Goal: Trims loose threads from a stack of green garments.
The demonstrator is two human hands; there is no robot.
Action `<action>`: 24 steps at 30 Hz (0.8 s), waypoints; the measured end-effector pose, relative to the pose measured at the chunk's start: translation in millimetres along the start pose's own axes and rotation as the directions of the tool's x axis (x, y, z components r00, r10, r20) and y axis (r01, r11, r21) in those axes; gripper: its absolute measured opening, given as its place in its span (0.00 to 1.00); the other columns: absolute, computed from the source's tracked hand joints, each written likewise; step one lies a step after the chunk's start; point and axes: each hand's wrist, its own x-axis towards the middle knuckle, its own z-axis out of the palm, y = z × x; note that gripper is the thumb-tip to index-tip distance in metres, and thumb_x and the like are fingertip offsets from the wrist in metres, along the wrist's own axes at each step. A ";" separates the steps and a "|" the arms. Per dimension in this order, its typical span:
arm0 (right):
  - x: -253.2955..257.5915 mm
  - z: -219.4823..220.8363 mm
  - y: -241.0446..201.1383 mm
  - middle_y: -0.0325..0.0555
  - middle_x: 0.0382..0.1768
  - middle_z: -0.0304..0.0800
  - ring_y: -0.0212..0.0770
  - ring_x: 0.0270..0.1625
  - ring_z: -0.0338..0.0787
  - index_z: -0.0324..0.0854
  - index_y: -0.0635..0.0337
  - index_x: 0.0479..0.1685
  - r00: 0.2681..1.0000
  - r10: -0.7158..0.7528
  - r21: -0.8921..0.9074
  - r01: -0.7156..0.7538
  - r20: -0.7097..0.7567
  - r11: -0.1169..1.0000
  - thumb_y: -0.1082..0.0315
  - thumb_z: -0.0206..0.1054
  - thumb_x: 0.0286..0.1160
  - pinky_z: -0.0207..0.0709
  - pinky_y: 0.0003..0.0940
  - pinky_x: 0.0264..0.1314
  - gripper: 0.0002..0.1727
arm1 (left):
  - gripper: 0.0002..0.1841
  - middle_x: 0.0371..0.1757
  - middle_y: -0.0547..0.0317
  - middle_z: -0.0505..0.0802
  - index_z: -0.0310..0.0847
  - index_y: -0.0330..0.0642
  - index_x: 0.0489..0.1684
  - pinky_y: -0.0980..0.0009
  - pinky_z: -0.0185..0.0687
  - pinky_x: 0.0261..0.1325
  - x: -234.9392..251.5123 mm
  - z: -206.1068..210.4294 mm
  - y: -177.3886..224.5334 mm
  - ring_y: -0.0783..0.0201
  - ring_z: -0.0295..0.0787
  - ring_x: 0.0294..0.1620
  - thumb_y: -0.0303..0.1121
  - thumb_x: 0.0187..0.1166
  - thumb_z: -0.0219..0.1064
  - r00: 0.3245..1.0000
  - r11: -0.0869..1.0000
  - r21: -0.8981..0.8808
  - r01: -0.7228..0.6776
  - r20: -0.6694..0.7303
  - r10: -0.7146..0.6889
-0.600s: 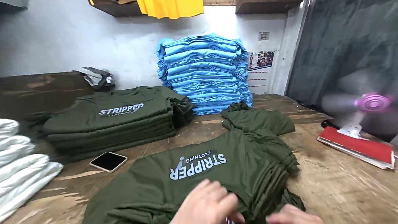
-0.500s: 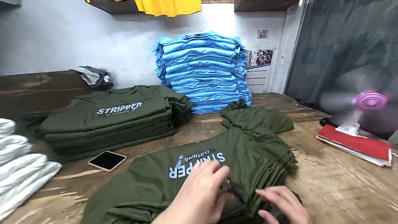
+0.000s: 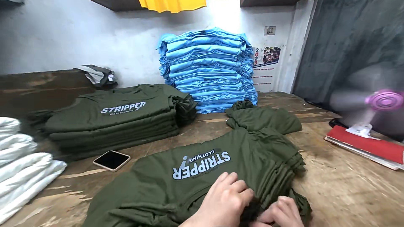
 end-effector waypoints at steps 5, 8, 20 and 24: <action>15.5 -18.1 -5.8 0.45 0.34 0.94 0.42 0.43 0.88 0.91 0.54 0.24 0.975 0.122 0.145 -0.149 0.184 0.978 0.36 0.58 0.83 0.74 0.44 0.61 0.33 | 0.11 0.45 0.64 0.94 0.92 0.53 0.54 0.59 0.88 0.55 -7.8 -7.3 -11.3 0.61 0.91 0.49 0.38 0.79 0.70 0.936 0.926 -0.168 0.337 -0.040 -0.348; 38.3 -11.1 -13.0 0.47 0.48 0.92 0.33 0.53 0.90 0.94 0.58 0.39 0.956 0.291 0.174 -0.291 0.026 0.941 0.63 0.65 0.85 0.87 0.29 0.57 0.13 | 0.13 0.48 0.66 0.94 0.92 0.52 0.57 0.66 0.89 0.58 -11.9 -6.7 -13.6 0.67 0.91 0.51 0.38 0.77 0.71 0.863 0.831 -0.266 0.488 0.007 -0.505; 22.7 -37.9 -8.3 0.55 0.48 0.82 0.48 0.60 0.81 0.82 0.63 0.31 0.838 0.269 0.275 -0.432 0.475 0.859 0.66 0.52 0.90 0.73 0.45 0.69 0.19 | 0.14 0.50 0.66 0.94 0.93 0.54 0.56 0.54 0.82 0.63 -19.8 -9.7 -12.4 0.62 0.89 0.56 0.35 0.73 0.75 0.901 0.840 -0.327 0.433 0.137 -0.411; 17.7 -51.1 -14.6 0.51 0.45 0.91 0.44 0.54 0.89 0.87 0.63 0.37 0.844 0.300 0.284 -0.450 0.444 0.847 0.63 0.58 0.89 0.78 0.47 0.63 0.16 | 0.14 0.48 0.63 0.94 0.93 0.54 0.55 0.50 0.82 0.62 -5.3 -12.3 -7.2 0.57 0.89 0.56 0.32 0.71 0.76 0.901 0.871 -0.232 0.433 0.137 -0.412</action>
